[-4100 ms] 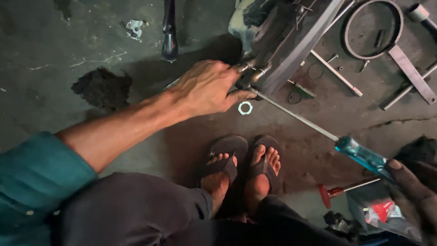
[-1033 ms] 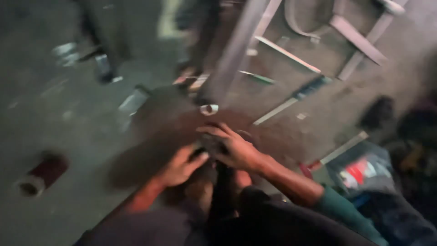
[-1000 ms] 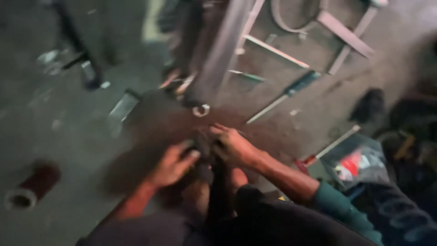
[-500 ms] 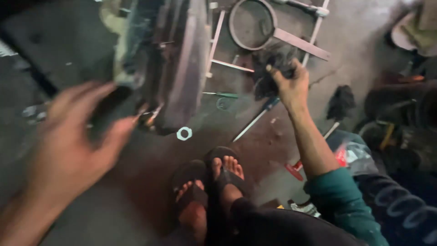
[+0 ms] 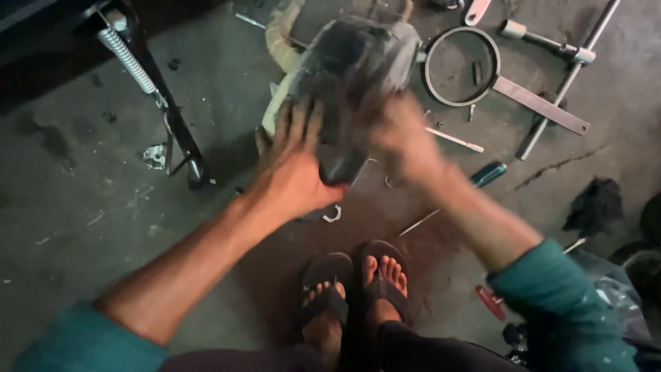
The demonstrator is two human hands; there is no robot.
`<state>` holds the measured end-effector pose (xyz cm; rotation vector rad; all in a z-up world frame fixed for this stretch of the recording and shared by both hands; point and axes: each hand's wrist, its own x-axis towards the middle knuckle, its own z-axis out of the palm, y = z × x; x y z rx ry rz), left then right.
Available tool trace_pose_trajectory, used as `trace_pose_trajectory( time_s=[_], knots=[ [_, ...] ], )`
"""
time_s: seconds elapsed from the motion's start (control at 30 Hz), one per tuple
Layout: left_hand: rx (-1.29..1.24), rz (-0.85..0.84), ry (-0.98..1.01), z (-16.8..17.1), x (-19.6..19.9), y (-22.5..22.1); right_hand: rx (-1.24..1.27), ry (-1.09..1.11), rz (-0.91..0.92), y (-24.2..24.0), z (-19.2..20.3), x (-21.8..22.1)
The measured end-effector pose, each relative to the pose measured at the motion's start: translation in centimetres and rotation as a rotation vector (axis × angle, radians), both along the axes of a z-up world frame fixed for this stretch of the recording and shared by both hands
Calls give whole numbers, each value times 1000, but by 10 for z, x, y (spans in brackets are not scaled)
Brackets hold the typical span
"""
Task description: Repairing and cleaning motorcycle engine components on a service bay floor.
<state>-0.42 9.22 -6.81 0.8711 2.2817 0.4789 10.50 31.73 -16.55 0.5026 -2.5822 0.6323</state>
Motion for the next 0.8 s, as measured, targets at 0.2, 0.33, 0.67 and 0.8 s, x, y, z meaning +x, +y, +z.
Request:
trace_pose_trajectory(
  time_s=[0.2,0.33,0.67,0.8],
  knots=[
    [121,6,49,-1,-4,2,-241,-26,-372,9,25,-42],
    [66,13,20,-3,-5,-6,-302,-150,-57,-42,24,6],
    [203,-41,127,-18,9,-43,-353,-90,-228,-62,41,12],
    [215,-158,188,-30,17,-66,-462,-144,-214,-71,71,9]
  ],
)
